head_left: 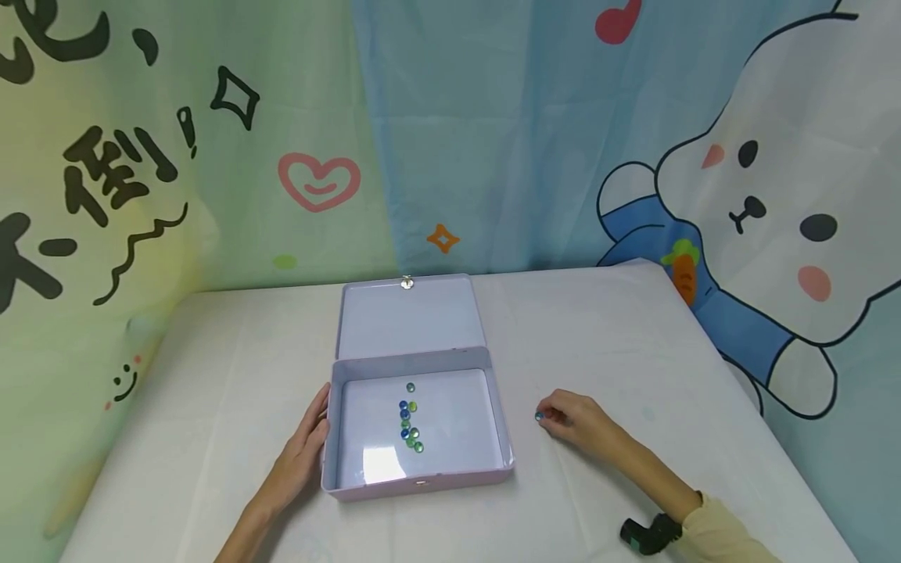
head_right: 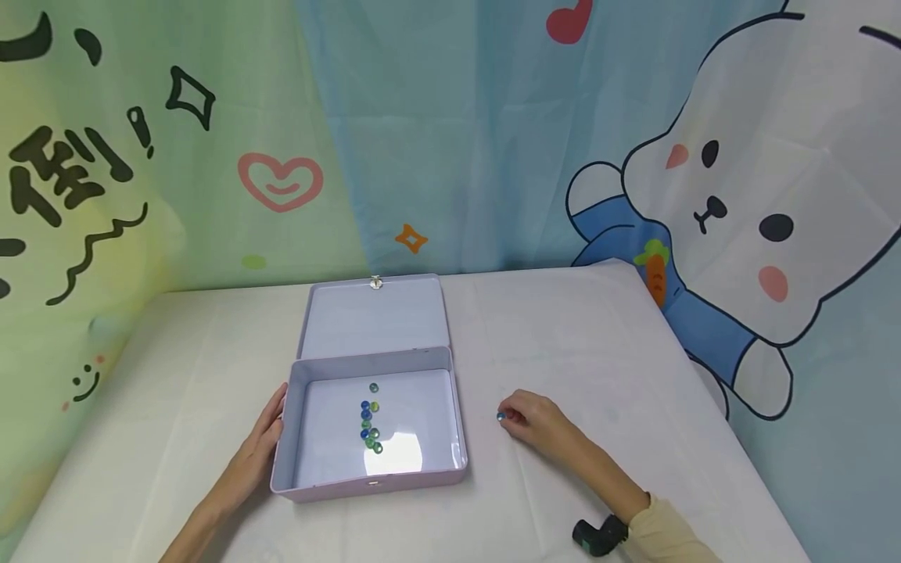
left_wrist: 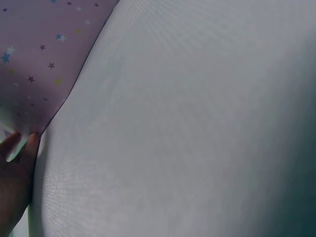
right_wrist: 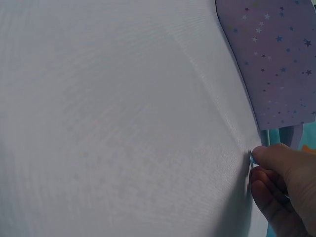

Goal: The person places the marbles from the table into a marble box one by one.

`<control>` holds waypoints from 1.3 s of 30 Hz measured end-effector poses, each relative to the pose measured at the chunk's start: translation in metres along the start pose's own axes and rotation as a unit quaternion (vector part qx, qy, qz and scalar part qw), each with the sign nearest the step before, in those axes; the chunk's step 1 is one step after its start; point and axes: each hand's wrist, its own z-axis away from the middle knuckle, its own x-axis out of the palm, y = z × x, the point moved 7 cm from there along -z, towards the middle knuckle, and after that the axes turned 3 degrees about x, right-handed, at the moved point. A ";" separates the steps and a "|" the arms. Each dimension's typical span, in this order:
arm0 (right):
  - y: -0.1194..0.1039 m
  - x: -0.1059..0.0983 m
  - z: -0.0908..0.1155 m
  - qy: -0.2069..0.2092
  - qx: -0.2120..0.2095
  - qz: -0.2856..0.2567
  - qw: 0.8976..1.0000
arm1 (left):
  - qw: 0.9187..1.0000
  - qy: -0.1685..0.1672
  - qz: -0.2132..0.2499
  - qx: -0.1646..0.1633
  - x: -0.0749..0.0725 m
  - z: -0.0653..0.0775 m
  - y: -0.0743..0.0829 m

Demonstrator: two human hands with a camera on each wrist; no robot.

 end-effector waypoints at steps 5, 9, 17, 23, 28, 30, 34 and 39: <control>-0.001 0.003 0.000 -0.018 -0.011 0.004 1.000 | 1.000 0.000 0.001 0.002 0.000 0.000 0.001; -0.002 0.002 -0.001 -0.012 -0.011 0.008 1.000 | 1.000 0.000 -0.001 -0.001 0.000 0.000 0.000; -0.004 0.002 -0.002 -0.004 -0.008 0.021 1.000 | 1.000 0.000 -0.001 0.005 -0.001 0.001 0.003; -0.003 0.003 -0.002 -0.014 0.003 0.022 1.000 | 1.000 -0.001 0.002 0.005 -0.001 0.001 0.004; -0.002 0.005 -0.003 -0.017 0.008 0.027 0.999 | 1.000 -0.002 0.003 0.007 -0.001 0.001 0.004; -0.002 0.005 -0.003 -0.018 0.007 0.032 0.999 | 1.000 -0.002 0.003 0.007 -0.001 0.001 0.004; -0.003 0.004 -0.003 -0.019 0.001 0.035 0.999 | 1.000 -0.002 0.002 0.004 0.000 0.001 0.003; -0.004 -0.003 -0.006 -0.010 -0.002 0.006 1.000 | 1.000 -0.002 0.002 0.002 0.000 0.000 0.003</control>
